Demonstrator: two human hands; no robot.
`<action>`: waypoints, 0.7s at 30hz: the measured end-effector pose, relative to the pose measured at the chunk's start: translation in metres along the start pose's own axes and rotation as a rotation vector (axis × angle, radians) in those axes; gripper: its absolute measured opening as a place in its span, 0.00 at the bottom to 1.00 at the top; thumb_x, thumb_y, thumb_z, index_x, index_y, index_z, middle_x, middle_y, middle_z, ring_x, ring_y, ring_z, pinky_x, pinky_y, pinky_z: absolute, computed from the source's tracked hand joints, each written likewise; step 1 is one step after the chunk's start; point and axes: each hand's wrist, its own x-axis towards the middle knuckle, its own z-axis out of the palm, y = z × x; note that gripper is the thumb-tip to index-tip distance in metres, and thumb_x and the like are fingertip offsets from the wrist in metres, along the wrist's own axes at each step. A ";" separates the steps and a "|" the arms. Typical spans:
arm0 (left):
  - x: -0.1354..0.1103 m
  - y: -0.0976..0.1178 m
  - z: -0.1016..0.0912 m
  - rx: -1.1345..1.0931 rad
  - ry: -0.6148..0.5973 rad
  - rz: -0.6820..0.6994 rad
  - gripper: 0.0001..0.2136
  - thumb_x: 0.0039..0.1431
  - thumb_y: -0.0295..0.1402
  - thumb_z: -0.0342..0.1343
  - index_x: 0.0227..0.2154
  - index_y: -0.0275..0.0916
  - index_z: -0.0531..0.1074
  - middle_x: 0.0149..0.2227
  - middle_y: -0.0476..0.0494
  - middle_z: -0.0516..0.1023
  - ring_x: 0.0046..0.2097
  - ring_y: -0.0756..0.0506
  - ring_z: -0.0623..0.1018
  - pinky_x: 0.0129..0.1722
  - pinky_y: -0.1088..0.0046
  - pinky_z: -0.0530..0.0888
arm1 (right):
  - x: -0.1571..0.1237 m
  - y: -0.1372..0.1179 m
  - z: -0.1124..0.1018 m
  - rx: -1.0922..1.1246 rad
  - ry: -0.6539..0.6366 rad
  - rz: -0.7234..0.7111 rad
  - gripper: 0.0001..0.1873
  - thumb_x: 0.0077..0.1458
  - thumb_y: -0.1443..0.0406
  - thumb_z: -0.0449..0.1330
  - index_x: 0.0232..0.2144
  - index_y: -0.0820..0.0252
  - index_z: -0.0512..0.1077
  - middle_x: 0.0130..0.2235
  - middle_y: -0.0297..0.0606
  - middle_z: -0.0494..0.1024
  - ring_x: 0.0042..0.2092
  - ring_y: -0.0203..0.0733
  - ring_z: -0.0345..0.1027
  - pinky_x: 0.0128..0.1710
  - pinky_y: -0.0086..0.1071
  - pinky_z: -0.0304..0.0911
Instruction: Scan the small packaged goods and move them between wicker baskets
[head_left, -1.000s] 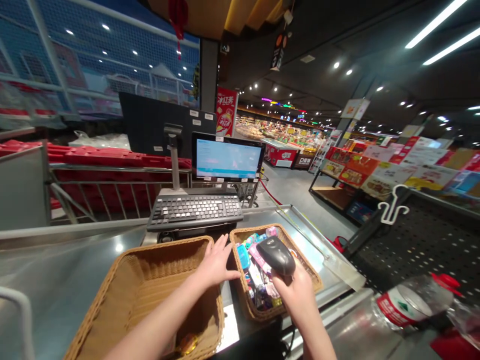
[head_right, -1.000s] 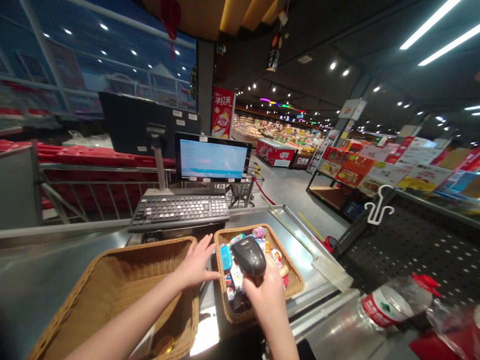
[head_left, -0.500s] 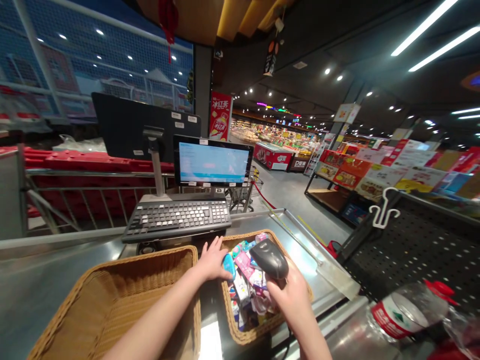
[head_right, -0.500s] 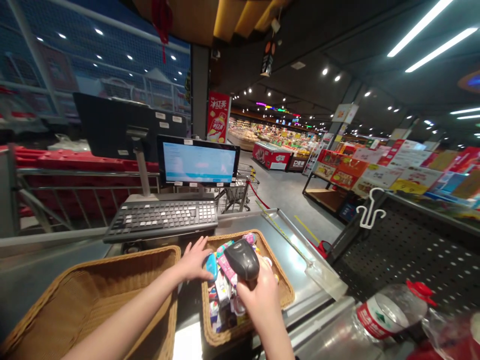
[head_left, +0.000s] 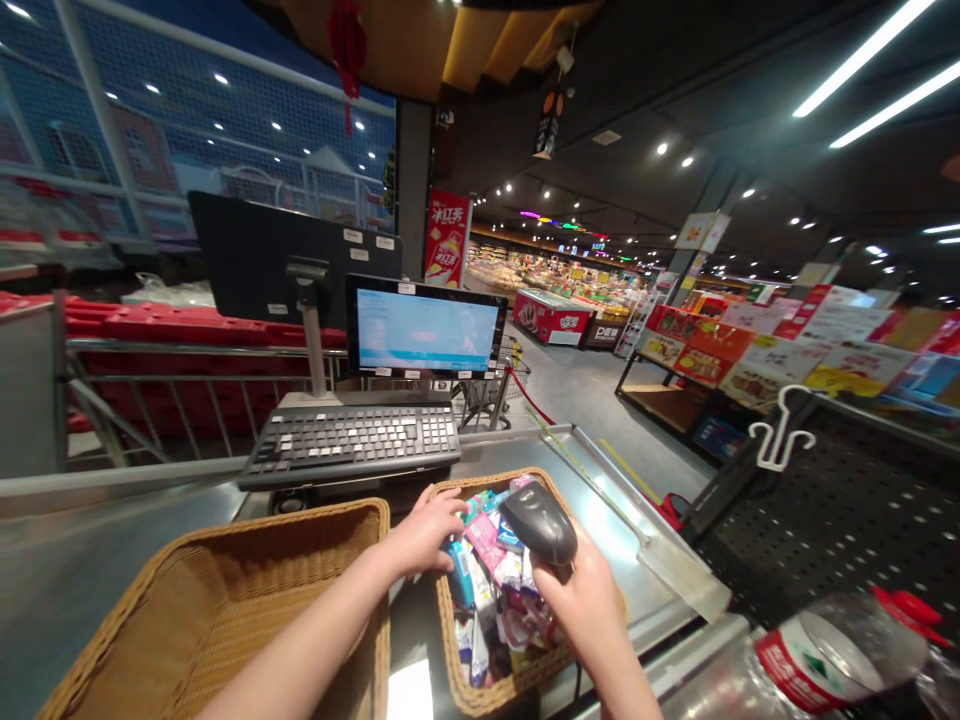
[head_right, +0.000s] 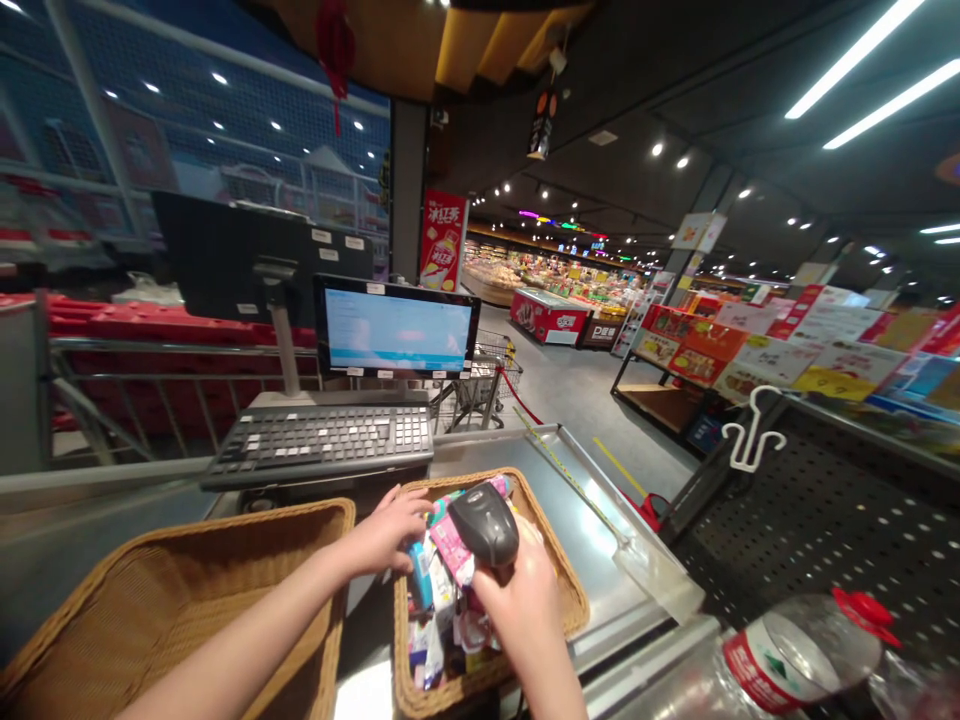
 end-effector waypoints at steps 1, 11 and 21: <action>-0.002 0.005 -0.005 0.011 0.002 0.064 0.13 0.45 0.44 0.66 0.33 0.47 0.76 0.58 0.47 0.70 0.67 0.35 0.57 0.64 0.39 0.39 | 0.000 0.000 0.000 0.007 -0.009 0.005 0.20 0.47 0.65 0.58 0.45 0.59 0.75 0.45 0.43 0.79 0.48 0.53 0.73 0.49 0.43 0.69; -0.033 0.020 -0.039 0.063 0.176 0.183 0.13 0.54 0.38 0.60 0.43 0.52 0.74 0.61 0.49 0.68 0.67 0.40 0.57 0.67 0.49 0.34 | -0.007 -0.005 0.002 0.038 -0.015 0.047 0.22 0.48 0.65 0.58 0.47 0.60 0.73 0.48 0.44 0.78 0.51 0.53 0.71 0.52 0.44 0.67; -0.062 0.007 -0.071 0.145 0.547 0.075 0.04 0.57 0.34 0.55 0.29 0.43 0.73 0.62 0.45 0.67 0.66 0.39 0.58 0.67 0.47 0.43 | -0.007 -0.031 0.007 0.001 0.039 -0.031 0.20 0.45 0.68 0.57 0.43 0.60 0.74 0.45 0.45 0.78 0.49 0.53 0.72 0.51 0.44 0.68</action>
